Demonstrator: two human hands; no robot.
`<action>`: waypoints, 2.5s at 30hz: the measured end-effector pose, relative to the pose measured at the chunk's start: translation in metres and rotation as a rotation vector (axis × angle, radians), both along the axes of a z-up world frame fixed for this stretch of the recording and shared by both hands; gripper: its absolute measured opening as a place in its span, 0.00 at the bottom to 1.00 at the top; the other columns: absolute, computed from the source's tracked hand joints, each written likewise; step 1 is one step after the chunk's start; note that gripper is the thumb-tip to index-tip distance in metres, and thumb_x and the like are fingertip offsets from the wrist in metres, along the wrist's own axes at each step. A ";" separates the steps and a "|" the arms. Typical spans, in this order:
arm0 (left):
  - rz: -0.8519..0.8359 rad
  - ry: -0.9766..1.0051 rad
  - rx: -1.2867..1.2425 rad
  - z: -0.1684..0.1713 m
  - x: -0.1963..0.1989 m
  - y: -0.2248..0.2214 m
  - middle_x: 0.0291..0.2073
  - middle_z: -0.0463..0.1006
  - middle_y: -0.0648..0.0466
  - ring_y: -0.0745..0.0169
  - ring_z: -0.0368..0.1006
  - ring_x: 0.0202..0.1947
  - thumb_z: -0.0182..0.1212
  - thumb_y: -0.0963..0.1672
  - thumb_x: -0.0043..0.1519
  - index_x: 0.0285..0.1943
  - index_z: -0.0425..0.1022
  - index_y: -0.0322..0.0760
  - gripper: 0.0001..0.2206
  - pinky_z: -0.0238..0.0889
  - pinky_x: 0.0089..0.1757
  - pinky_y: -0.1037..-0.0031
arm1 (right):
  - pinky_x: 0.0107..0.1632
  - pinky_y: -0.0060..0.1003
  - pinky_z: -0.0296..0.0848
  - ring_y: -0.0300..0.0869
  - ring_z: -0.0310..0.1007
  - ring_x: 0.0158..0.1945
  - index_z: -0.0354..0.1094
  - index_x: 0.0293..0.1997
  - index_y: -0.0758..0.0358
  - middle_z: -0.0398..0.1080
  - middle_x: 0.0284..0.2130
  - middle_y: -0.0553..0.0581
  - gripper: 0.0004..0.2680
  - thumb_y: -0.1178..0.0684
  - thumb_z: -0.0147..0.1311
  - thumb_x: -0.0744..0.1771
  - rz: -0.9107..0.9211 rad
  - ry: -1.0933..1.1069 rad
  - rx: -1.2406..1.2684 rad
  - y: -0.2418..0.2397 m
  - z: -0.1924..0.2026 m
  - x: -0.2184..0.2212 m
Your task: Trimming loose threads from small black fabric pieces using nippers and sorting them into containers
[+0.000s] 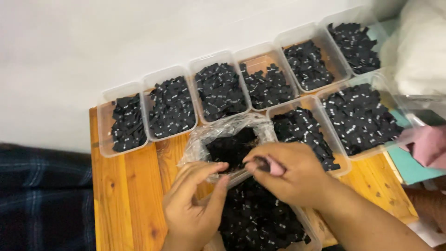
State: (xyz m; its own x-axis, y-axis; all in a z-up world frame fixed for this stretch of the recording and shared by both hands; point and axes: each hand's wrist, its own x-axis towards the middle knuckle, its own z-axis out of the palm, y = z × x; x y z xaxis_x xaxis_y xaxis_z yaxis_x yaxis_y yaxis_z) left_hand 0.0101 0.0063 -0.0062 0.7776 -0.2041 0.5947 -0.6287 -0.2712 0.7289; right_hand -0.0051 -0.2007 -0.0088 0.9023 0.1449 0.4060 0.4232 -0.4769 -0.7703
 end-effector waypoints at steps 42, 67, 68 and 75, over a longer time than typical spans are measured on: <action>0.209 0.254 -0.446 -0.030 0.023 0.015 0.28 0.74 0.53 0.67 0.71 0.31 0.51 0.43 0.70 0.40 0.73 0.34 0.09 0.66 0.38 0.77 | 0.34 0.50 0.73 0.47 0.77 0.36 0.70 0.53 0.38 0.75 0.35 0.40 0.12 0.47 0.54 0.64 0.419 0.353 -0.849 -0.021 -0.014 0.001; 0.217 0.211 -0.500 -0.020 0.020 0.008 0.30 0.75 0.52 0.64 0.72 0.32 0.50 0.43 0.70 0.38 0.73 0.33 0.10 0.67 0.37 0.76 | 0.34 0.46 0.73 0.49 0.76 0.30 0.71 0.51 0.40 0.74 0.29 0.42 0.14 0.50 0.54 0.62 0.290 0.063 -0.746 -0.021 -0.019 -0.002; 0.245 0.233 -0.516 -0.018 0.019 0.006 0.29 0.74 0.52 0.64 0.72 0.32 0.50 0.43 0.70 0.37 0.73 0.33 0.10 0.67 0.38 0.76 | 0.33 0.46 0.73 0.48 0.76 0.31 0.71 0.52 0.42 0.74 0.29 0.42 0.13 0.48 0.54 0.63 0.316 0.009 -0.749 -0.021 -0.018 -0.002; 0.216 0.193 -0.477 0.001 0.021 -0.004 0.28 0.72 0.52 0.63 0.70 0.32 0.48 0.43 0.70 0.35 0.71 0.34 0.12 0.65 0.39 0.75 | 0.28 0.42 0.69 0.43 0.74 0.30 0.71 0.51 0.48 0.70 0.28 0.43 0.12 0.53 0.51 0.64 0.343 -0.153 -0.726 -0.019 -0.010 -0.005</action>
State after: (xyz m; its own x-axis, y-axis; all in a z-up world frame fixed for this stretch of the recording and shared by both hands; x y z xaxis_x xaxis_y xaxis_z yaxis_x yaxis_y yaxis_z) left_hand 0.0312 0.0021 -0.0050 0.8761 0.2285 0.4245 -0.4380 0.0090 0.8989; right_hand -0.0103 -0.2199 -0.0187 0.7017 0.6776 0.2200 0.7122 -0.6593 -0.2409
